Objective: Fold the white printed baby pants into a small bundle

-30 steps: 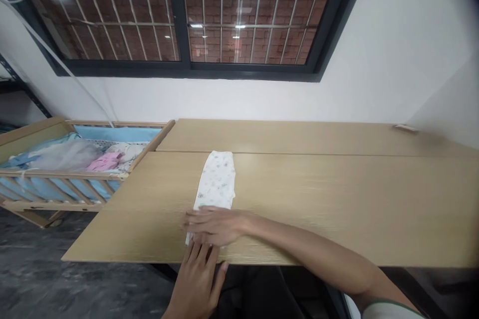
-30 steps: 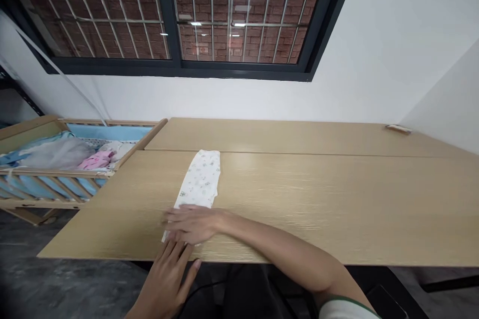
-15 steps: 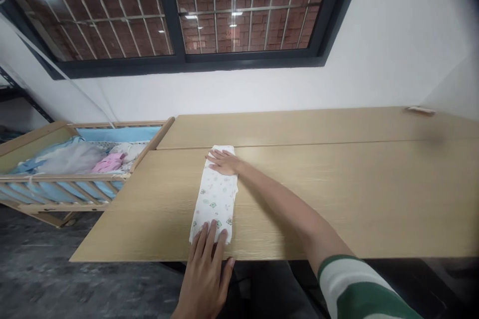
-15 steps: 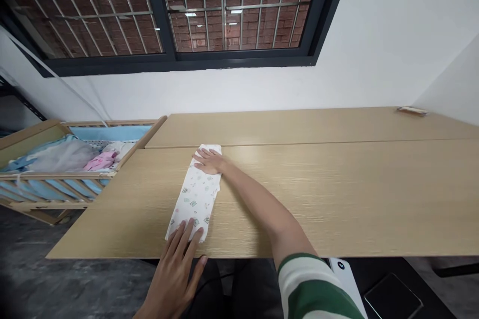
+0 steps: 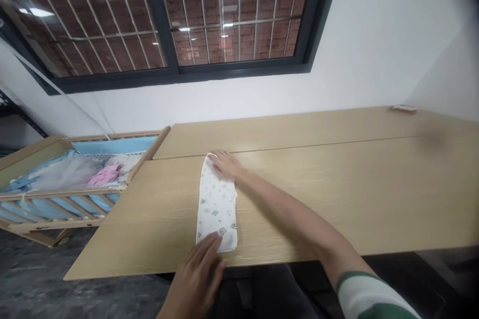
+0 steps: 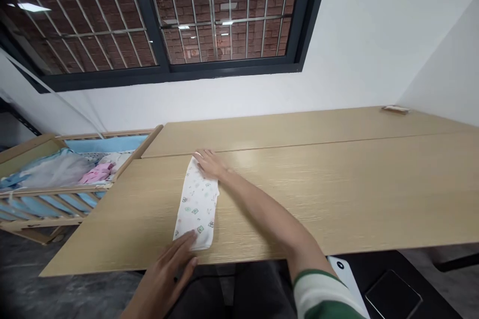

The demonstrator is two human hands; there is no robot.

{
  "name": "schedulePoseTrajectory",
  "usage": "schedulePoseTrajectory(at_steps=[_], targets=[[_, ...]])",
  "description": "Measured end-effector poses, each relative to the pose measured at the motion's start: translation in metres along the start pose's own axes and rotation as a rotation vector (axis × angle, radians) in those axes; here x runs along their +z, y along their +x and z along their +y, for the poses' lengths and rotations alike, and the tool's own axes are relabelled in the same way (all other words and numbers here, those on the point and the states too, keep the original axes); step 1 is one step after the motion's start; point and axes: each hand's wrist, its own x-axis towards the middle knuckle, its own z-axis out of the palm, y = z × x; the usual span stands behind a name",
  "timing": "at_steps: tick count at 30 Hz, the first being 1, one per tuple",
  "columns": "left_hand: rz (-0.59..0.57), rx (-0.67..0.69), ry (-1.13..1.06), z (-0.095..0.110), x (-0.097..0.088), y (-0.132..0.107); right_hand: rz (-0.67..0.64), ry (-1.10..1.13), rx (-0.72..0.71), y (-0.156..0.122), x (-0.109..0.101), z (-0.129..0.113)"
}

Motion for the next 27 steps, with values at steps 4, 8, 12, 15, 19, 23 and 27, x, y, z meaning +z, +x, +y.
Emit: schedulePoseTrajectory(at_steps=[4, 8, 12, 15, 19, 23, 27], targets=[[0.016, 0.014, -0.034, -0.025, -0.006, -0.007, -0.171, 0.277, -0.019, -0.068, -0.036, -0.045], [0.002, 0.115, -0.006, -0.034, -0.004, -0.016, -0.277, 0.409, -0.172, -0.15, -0.053, -0.087], [-0.048, 0.222, -0.006, -0.033, -0.009, -0.027, -0.24, 0.312, -0.195, -0.208, -0.054, -0.11], [-0.068, 0.269, -0.1, -0.029, -0.016, -0.031, -0.211, 0.285, -0.176, -0.226, -0.057, -0.119], [-0.039, 0.196, -0.305, -0.021, -0.028, -0.026, -0.208, 0.41, -0.089, -0.223, -0.08, -0.127], [0.09, 0.009, -0.381, -0.014, -0.046, 0.001, -0.216, 0.601, 0.041, -0.204, -0.117, -0.126], [0.228, -0.066, -0.379, -0.024, -0.064, 0.055, -0.068, 0.765, 0.114, -0.169, -0.134, -0.108]])
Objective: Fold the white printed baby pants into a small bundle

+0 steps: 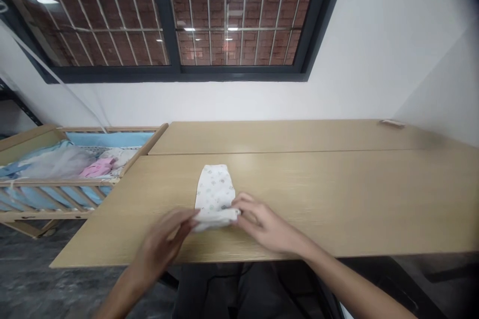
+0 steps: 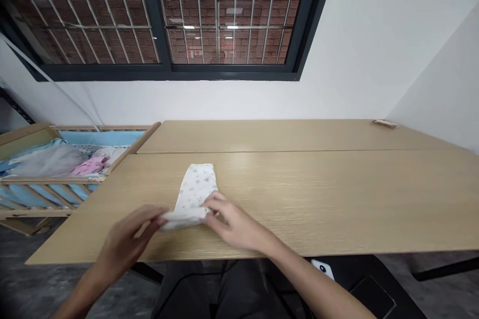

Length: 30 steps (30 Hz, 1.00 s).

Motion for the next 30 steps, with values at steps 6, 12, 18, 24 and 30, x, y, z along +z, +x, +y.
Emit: schedulePoseTrajectory(at_steps=[6, 12, 18, 24, 30], targets=[[0.008, -0.227, -0.004, -0.046, 0.008, 0.095, 0.258, 0.258, 0.144, 0.075, -0.017, 0.053], [-0.188, -0.38, 0.106, -0.104, 0.05, 0.145, 0.424, 0.255, 0.335, 0.127, -0.009, 0.135], [-0.264, -0.421, 0.216, -0.127, 0.084, 0.15, 0.472, 0.028, 0.513, 0.142, 0.003, 0.169], [-0.257, -0.35, 0.365, -0.09, 0.081, 0.117, 0.403, -0.243, 0.366, 0.133, 0.001, 0.157], [-0.311, -0.107, 0.629, -0.033, 0.098, 0.03, -0.012, -0.315, -0.11, 0.114, 0.018, 0.095]])
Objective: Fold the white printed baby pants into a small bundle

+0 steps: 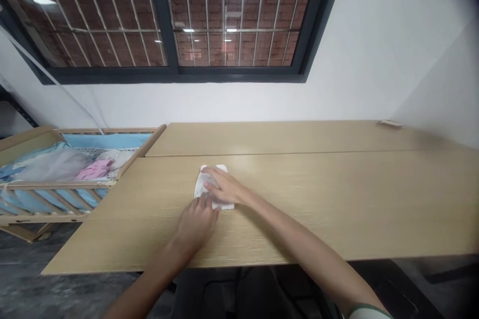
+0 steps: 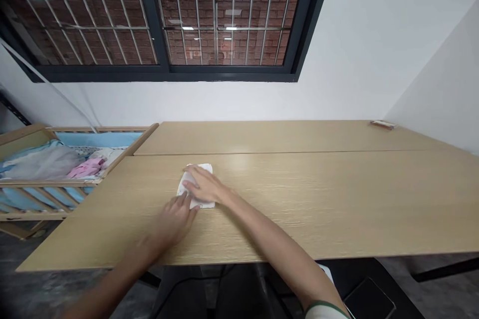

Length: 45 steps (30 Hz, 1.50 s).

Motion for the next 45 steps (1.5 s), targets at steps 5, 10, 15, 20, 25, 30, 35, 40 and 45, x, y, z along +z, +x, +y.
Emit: schedulePoseTrajectory(at_steps=[5, 10, 15, 20, 25, 30, 35, 40, 45], targets=[[0.069, 0.154, 0.068, 0.011, 0.022, -0.037, -0.341, 0.091, -0.221, -0.011, 0.021, -0.03], [0.13, 0.082, -0.068, 0.003, 0.033, -0.044, -0.463, 0.004, -0.114, -0.005, 0.042, -0.003], [0.153, 0.039, -0.106, -0.003, 0.041, -0.044, -0.417, -0.115, -0.052, 0.02, 0.042, 0.041], [0.154, 0.055, -0.083, -0.004, 0.041, -0.045, -0.342, -0.179, -0.027, 0.039, 0.036, 0.072], [0.171, 0.056, -0.081, -0.003, 0.04, -0.045, -0.31, -0.193, -0.012, 0.049, 0.033, 0.086], [0.189, 0.065, -0.061, -0.005, 0.04, -0.044, -0.239, -0.22, 0.021, 0.054, 0.033, 0.101], [0.149, 0.03, -0.016, -0.004, 0.037, -0.043, -0.183, -0.251, 0.038, 0.057, 0.031, 0.106], [0.104, -0.004, -0.082, -0.015, 0.03, -0.04, 0.027, -0.329, -0.005, 0.038, 0.018, 0.08], [0.003, 0.005, -0.236, -0.041, 0.018, -0.031, -0.01, -0.222, 0.06, -0.004, -0.007, 0.046]])
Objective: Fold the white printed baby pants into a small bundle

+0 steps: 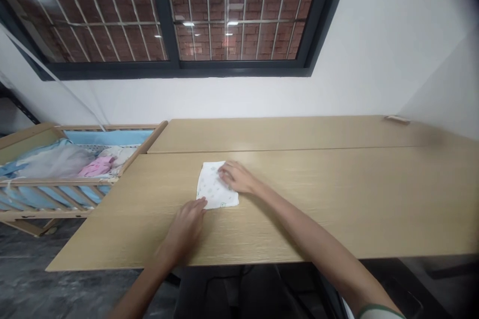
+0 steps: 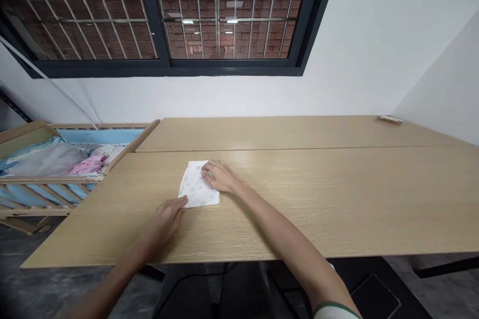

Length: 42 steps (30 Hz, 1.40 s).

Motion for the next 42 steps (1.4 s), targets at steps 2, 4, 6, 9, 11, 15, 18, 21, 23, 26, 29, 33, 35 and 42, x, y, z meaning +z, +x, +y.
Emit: schedulePoseTrajectory(at_steps=[2, 4, 6, 9, 11, 15, 18, 21, 23, 26, 29, 33, 35, 42], targets=[[-0.02, 0.016, -0.031, -0.006, -0.007, 0.005, -0.112, 0.072, -0.04, -0.019, -0.012, -0.008], [-0.027, 0.051, -0.064, -0.008, -0.013, 0.011, -0.197, 0.119, -0.067, -0.037, -0.021, -0.015], [-0.032, 0.057, -0.108, -0.008, -0.02, 0.017, -0.252, 0.122, -0.064, -0.053, -0.026, -0.021], [-0.081, -0.024, -0.241, -0.005, -0.034, 0.024, -0.277, 0.102, -0.052, -0.071, -0.024, -0.029], [-0.144, -0.076, -0.372, -0.005, -0.044, 0.026, -0.23, 0.109, -0.049, -0.08, -0.018, -0.031], [-0.245, -0.082, -0.561, -0.012, -0.054, 0.022, -0.06, 0.15, 0.002, -0.084, -0.008, -0.03], [-0.255, -0.09, -0.565, -0.022, -0.048, 0.02, -0.012, 0.251, 0.037, -0.077, -0.008, -0.025], [-0.203, -0.137, -0.531, -0.03, -0.037, 0.024, 0.001, 0.306, 0.116, -0.065, -0.01, -0.018], [-0.167, -0.151, -0.574, -0.031, -0.031, 0.031, 0.021, 0.299, 0.186, -0.057, -0.009, -0.013], [-0.09, -0.176, -0.667, -0.031, -0.025, 0.045, 0.06, 0.294, 0.257, -0.046, -0.005, -0.005], [-0.03, -0.238, -0.621, -0.031, -0.019, 0.06, 0.1, 0.301, 0.313, -0.035, -0.001, 0.002], [-0.041, -0.379, -0.323, -0.032, -0.007, 0.078, 0.158, 0.35, 0.387, -0.02, 0.01, 0.012], [-0.042, -0.441, -0.211, -0.033, -0.001, 0.086, 0.206, 0.362, 0.48, -0.015, 0.017, 0.017], [0.062, -0.511, -0.084, -0.034, 0.011, 0.093, 0.47, 0.188, 0.521, -0.019, 0.028, 0.006]])
